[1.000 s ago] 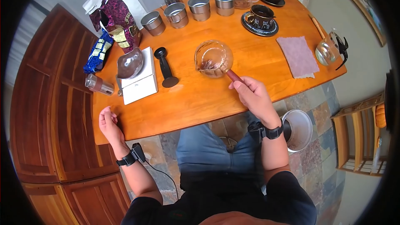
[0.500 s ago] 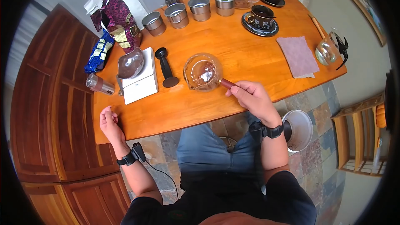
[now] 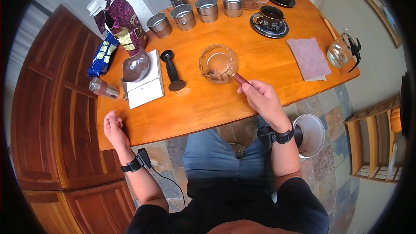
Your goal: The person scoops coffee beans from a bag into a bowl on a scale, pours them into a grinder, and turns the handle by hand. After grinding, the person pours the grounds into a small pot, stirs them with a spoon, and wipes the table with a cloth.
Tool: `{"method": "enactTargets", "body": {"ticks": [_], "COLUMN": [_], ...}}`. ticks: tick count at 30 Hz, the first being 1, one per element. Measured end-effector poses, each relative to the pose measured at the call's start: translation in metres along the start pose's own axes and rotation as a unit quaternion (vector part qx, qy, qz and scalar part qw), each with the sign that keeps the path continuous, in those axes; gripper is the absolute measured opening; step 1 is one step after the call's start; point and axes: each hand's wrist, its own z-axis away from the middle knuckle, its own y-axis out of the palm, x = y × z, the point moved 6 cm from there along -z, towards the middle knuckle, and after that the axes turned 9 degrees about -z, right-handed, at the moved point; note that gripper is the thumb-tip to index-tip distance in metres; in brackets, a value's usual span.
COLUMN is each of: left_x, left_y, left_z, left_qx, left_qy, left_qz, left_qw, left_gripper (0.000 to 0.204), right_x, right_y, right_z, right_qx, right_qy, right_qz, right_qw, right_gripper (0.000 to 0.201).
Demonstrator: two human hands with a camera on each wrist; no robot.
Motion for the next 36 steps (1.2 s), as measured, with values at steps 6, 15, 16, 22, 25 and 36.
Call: {"method": "enactTargets", "body": {"ticks": [6, 15, 16, 22, 25, 36], "left_x": [-0.003, -0.003, -0.003, -0.003, -0.001, -0.002], "left_y": [0.001, 0.001, 0.001, 0.002, 0.000, 0.000], "left_z": [0.001, 0.001, 0.001, 0.002, 0.001, 0.001], "left_qx": [0.007, 0.008, 0.008, -0.001, 0.002, 0.003], "left_qy": [-0.002, -0.001, -0.001, -0.003, -0.003, 0.000], "left_qz": [-0.001, -0.003, -0.003, -0.004, 0.001, 0.001], "left_qw": [1.000, 1.000, 1.000, 1.000, 1.000, 1.000], "left_gripper": [0.013, 0.014, 0.014, 0.013, 0.013, 0.013], "right_x": [0.002, 0.001, 0.001, 0.003, 0.001, 0.004], "right_y": [0.007, 0.002, 0.002, 0.000, 0.003, 0.002], "right_z": [-0.001, 0.001, 0.001, 0.001, 0.000, 0.002], "right_qx": [0.018, 0.008, 0.006, -0.012, 0.019, 0.018], "right_qy": [-0.030, -0.019, -0.025, -0.036, -0.056, -0.011], "right_qz": [0.074, 0.068, 0.042, 0.037, 0.090, 0.073], "right_qw": [0.997, 0.997, 0.999, 0.999, 0.994, 0.997], "right_gripper": [0.029, 0.026, 0.026, 0.026, 0.027, 0.026]}}
